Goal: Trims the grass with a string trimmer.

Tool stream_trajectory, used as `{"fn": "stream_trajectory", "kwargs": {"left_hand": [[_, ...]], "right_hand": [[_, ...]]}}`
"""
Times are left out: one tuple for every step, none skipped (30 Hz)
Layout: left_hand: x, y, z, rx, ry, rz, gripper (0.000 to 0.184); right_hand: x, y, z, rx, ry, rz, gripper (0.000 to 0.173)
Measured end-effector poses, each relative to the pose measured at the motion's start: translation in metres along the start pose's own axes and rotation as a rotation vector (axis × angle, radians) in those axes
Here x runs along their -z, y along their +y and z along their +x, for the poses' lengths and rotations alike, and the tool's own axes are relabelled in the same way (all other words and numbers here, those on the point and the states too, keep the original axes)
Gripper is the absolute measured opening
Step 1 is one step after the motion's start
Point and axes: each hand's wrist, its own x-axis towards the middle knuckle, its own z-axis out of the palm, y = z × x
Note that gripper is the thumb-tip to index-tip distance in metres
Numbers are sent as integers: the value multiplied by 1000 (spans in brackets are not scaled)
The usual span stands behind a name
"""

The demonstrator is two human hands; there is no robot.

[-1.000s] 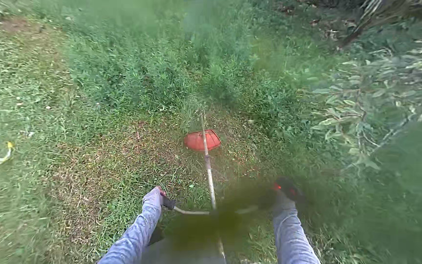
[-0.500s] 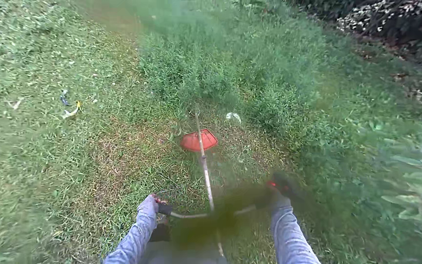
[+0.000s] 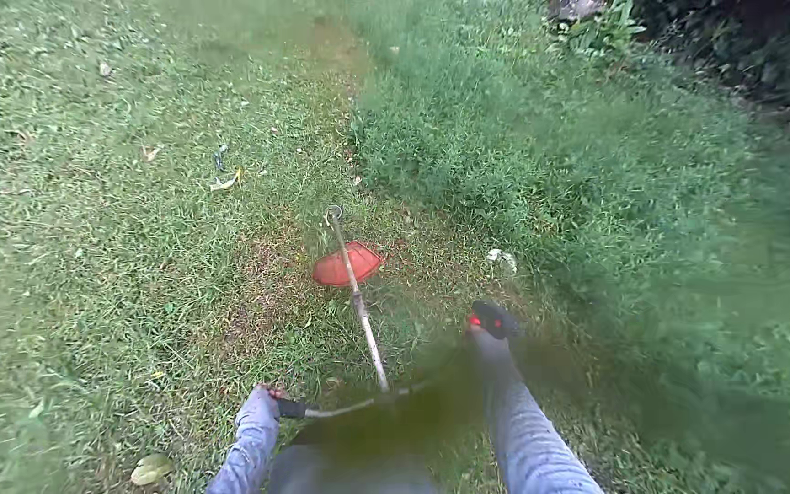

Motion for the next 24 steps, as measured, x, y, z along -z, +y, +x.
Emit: {"fn": "stream_trajectory", "kwargs": {"left_hand": [[0,-2,-1,2,14,-186,34],[3,1,-8,4,10,-281,35],[3,6,-13,-7,8,-299,36],[0,10,-14,-26,11,-252,35],[-3,14,-13,-49,-3,-117,34],[-9,18,-11,-91,-39,84,31],[-16,24,-7,-141,-79,331,26],[-26,30,-6,-193,-105,557,23],[-39,38,-5,-230,-122,736,22],[-53,47,-6,-260,-146,848,24],[-68,58,-10,-287,-166,916,25],[-83,69,-17,-298,-194,959,26],[-99,79,-24,-315,-224,1009,26],[-115,89,-30,-339,-252,1053,26],[-133,95,-34,-378,-273,1100,27],[-151,103,-39,-428,-300,1175,28],[-170,111,-47,-470,-340,1225,29],[-192,117,-52,-504,-378,1259,29],[-215,121,-57,-533,-413,1259,27],[-238,125,-65,-561,-446,1265,27],[-262,129,-74,-586,-481,1308,29],[-285,133,-83,-618,-513,1363,30],[-307,136,-94,-671,-539,1404,31],[-327,139,-105,-715,-573,1442,32]], "right_hand": [[-4,0,4,-8,-15,6,25],[-7,0,9,-10,-20,-12,27],[-10,-5,10,-15,-19,-58,32],[-10,-11,12,-31,-33,-100,36],[-8,-22,10,-95,-45,-165,38],[-3,-28,17,-167,-55,-219,41],[7,-23,31,-197,-43,-214,41],[19,-11,43,-169,24,-152,34],[34,0,53,-130,78,-77,32],[52,8,59,-97,104,-31,33],[71,20,67,-47,153,1,32],[90,28,72,-54,177,2,33],[109,33,71,-62,211,6,33],[126,29,61,-100,246,21,33],[144,29,54,-151,282,35,33],[160,31,48,-180,323,41,33],[177,36,44,-209,361,44,33],[197,44,43,-227,387,63,35],[214,51,39,-209,437,94,34],[228,54,32,-213,490,137,34],[240,51,25,-241,534,171,34],[251,47,20,-260,586,203,34],[265,46,18,-280,630,201,33],[280,44,16,-326,628,167,36]]}}
